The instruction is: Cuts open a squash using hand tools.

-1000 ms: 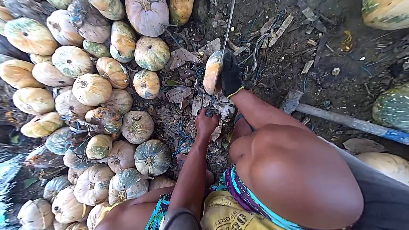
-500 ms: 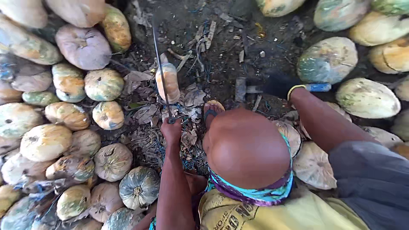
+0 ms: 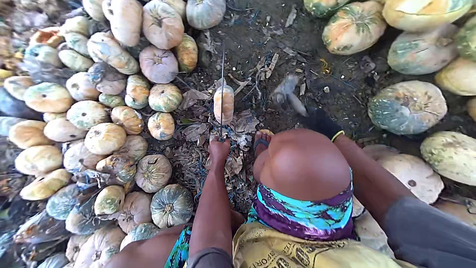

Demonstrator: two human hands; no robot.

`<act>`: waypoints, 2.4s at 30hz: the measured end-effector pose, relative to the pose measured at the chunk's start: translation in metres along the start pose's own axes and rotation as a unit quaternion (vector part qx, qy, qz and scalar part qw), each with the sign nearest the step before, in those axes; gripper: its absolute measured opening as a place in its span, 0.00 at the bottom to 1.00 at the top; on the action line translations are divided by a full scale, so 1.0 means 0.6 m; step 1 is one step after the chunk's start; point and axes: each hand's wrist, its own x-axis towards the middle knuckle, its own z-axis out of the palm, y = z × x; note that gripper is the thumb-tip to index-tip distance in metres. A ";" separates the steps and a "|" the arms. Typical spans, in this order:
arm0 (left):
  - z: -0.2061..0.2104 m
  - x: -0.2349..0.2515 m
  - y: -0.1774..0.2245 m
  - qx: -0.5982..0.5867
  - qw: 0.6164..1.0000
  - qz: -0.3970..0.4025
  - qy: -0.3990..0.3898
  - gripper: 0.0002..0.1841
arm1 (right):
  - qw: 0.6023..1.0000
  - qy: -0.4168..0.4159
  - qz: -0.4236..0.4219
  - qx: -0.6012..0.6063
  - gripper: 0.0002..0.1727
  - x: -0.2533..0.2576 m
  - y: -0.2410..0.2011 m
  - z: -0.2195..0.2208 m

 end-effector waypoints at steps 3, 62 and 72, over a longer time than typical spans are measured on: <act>0.000 0.002 0.001 0.008 1.000 -0.001 0.000 0.16 | 0.992 0.056 -0.084 0.073 0.31 0.006 -0.132 -0.020; 0.033 0.014 -0.087 0.014 0.999 -0.005 -0.042 0.21 | 0.981 0.120 0.030 -0.147 0.33 0.038 0.006 0.078; -0.012 0.062 0.062 -0.016 0.998 0.061 0.004 0.21 | 0.902 0.057 -0.112 0.413 0.31 0.207 -0.343 0.143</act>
